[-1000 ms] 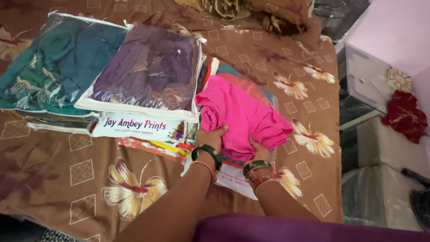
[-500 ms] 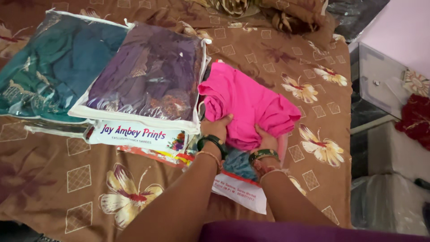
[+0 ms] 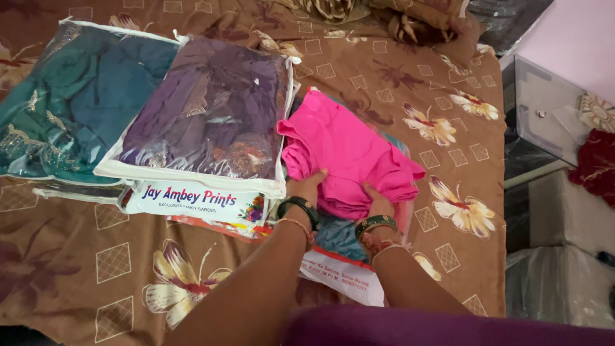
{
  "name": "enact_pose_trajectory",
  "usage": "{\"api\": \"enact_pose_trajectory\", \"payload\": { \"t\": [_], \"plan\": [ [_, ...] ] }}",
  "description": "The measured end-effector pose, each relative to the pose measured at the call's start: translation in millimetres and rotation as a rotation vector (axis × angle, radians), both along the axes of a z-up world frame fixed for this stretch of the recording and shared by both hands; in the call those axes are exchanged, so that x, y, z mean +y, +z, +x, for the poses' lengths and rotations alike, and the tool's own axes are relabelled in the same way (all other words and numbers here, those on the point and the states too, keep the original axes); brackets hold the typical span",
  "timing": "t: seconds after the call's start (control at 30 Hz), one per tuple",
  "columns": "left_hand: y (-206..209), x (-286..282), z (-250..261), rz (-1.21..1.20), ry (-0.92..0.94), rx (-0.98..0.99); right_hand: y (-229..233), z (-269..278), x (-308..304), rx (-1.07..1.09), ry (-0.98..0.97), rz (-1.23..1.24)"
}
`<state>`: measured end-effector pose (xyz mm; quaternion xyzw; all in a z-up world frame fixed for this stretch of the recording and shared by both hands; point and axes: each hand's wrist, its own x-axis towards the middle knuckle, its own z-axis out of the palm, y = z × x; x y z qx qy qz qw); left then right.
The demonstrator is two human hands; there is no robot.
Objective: The person removes folded garments from a wardrobe shelf, carries them to a bed, and places them on top of other items. The person handles a pink garment and a striped garment one at a time, moving them from the wardrobe to the bed.
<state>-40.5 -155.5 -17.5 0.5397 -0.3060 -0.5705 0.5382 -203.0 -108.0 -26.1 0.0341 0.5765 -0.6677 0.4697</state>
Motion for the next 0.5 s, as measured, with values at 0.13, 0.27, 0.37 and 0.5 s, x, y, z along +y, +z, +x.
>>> {"api": "enact_pose_trajectory", "payload": {
  "t": [0.13,0.27,0.37,0.5],
  "plan": [
    [-2,6,-3,0.095,0.06,-0.061,13,7,7,0.084,0.059,0.065],
    [8,22,-3,0.076,0.095,-0.05,18,1,12,0.238,0.086,0.456],
    [17,34,2,0.189,0.027,0.132,13,-2,15,0.243,0.106,0.452],
    [19,44,5,0.211,0.016,0.367,3,-1,25,0.097,0.06,0.177]
  ]
}}
